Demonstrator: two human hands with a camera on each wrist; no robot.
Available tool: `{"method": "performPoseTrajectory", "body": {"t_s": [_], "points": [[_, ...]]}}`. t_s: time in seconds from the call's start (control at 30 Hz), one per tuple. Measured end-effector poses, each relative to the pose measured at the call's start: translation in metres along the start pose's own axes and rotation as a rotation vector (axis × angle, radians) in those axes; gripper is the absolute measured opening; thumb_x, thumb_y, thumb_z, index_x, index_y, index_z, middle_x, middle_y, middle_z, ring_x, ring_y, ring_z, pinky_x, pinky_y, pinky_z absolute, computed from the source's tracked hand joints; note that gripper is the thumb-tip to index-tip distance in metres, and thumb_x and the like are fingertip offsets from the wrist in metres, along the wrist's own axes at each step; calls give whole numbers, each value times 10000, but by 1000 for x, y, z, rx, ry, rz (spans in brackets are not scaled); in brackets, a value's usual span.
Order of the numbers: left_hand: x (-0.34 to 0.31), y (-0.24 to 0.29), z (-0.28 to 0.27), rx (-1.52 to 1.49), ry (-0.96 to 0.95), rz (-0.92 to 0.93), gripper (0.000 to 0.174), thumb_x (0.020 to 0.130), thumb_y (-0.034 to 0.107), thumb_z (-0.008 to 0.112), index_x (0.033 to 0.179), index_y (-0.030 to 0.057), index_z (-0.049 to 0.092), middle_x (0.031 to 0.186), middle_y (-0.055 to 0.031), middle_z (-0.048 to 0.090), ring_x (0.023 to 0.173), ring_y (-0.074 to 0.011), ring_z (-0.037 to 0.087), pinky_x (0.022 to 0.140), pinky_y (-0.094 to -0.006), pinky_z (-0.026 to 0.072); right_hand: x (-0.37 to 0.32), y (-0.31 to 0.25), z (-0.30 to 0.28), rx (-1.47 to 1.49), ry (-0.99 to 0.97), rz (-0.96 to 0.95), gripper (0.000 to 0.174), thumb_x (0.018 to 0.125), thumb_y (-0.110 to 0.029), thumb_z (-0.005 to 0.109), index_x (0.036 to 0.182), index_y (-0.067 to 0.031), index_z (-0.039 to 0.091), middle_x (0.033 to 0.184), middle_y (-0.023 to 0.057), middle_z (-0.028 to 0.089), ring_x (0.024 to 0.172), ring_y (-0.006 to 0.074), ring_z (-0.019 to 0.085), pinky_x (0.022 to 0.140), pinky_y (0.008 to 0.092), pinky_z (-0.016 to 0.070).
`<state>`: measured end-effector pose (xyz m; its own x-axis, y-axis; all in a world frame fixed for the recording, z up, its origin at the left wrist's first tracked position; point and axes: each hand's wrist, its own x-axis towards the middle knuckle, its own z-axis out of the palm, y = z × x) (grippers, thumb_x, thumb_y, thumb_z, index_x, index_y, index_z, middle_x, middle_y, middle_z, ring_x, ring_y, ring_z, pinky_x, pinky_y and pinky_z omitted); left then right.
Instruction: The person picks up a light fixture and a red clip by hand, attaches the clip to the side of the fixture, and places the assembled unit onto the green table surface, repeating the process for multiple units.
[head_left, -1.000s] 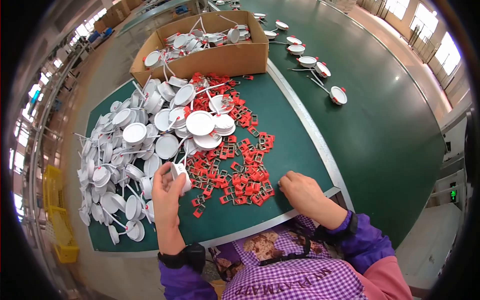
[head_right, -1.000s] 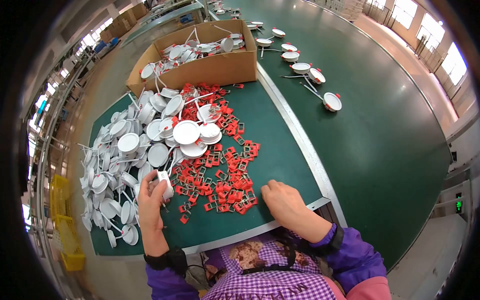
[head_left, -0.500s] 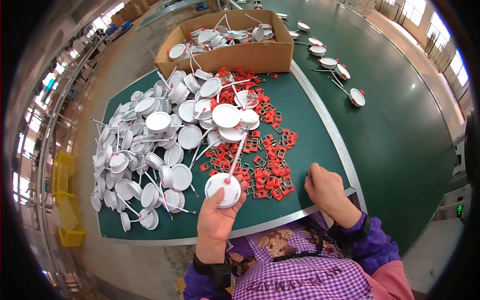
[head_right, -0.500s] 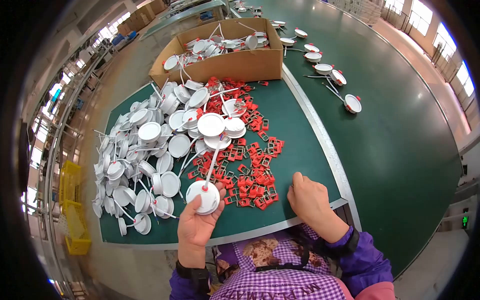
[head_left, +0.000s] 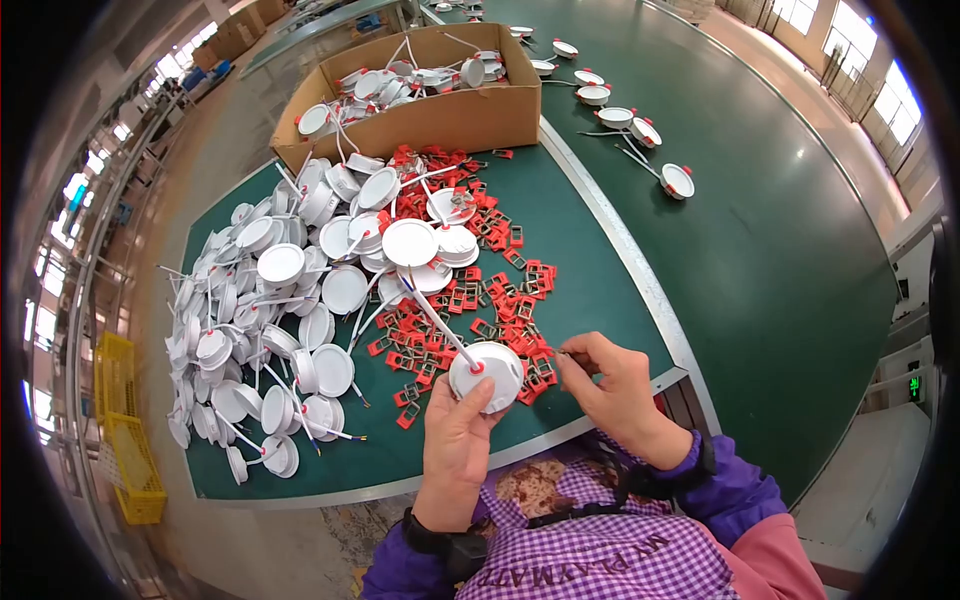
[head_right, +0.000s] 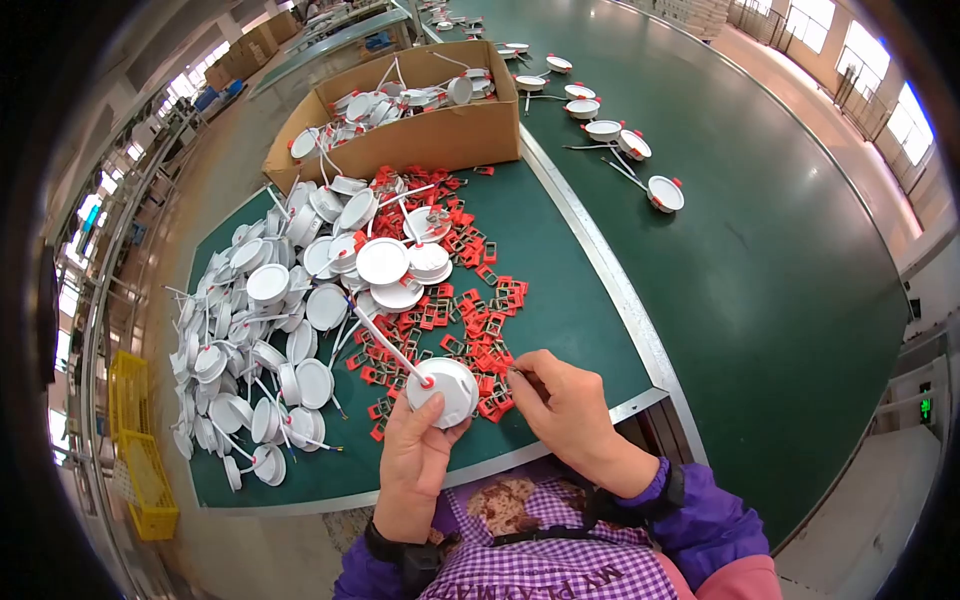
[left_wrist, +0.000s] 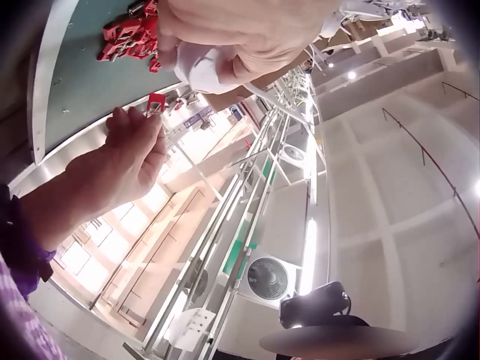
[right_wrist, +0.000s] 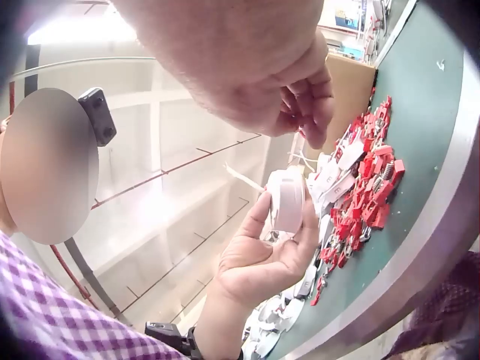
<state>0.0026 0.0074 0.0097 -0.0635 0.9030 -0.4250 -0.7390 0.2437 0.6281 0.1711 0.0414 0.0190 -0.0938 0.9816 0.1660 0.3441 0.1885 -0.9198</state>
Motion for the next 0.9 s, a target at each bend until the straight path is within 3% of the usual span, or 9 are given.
{"method": "performPoseTrajectory", "body": {"t_s": [0.03,0.1,0.2,0.27,0.37,0.43,0.67,0.9], "points": [[2,-4,-1,40,4,23,407,844,77,615,1209,60,437,1128,-64,549,976,-187,581,791,-310,501,0,-3,2,-1,3,2,107,811,-59,621,877,18,586,700,129,628,599,157,620,539,263,478],[3,-8,0,81,8,43,398,844,72,615,1200,50,438,1128,-75,550,989,-195,581,828,-324,503,0,-10,5,-120,31,-172,114,806,-57,626,892,8,588,734,137,628,612,215,631,542,291,491],[6,-10,3,80,-24,75,378,843,38,609,1181,37,440,1114,-83,555,995,-191,578,846,-327,498,-3,-5,13,-246,18,-305,128,794,-34,645,904,19,608,743,132,637,600,190,633,532,266,489],[6,-12,5,122,-15,201,292,820,-24,623,1067,21,474,1048,-85,579,948,-167,588,842,-311,491,-5,-6,15,-244,4,-283,131,793,-36,650,906,15,611,760,144,639,613,219,637,542,281,497],[8,-20,4,141,-24,306,310,808,-45,631,1071,15,477,1023,-80,584,940,-148,583,840,-287,486,-6,-7,18,-215,-8,-258,130,806,-29,635,923,20,604,762,143,638,624,212,641,544,284,498],[9,-23,3,161,-35,337,308,808,-45,631,1070,10,478,1015,-77,585,939,-140,579,839,-280,482,-8,-9,19,-187,-49,-195,115,825,-63,602,912,4,566,769,158,614,660,312,615,554,357,493],[10,-24,-3,301,-113,375,320,803,-41,640,1075,18,481,1030,-69,579,941,-134,568,825,-267,473,-7,-8,20,-158,-70,-139,111,837,-62,587,919,9,561,770,165,606,671,317,612,569,362,486],[12,-26,-1,306,-108,442,258,830,-17,625,1055,-6,499,1008,-74,590,919,-122,572,815,-250,467,-6,-8,24,-29,-66,-47,95,848,-51,578,915,14,560,700,169,604,627,274,633,542,341,486]]}}
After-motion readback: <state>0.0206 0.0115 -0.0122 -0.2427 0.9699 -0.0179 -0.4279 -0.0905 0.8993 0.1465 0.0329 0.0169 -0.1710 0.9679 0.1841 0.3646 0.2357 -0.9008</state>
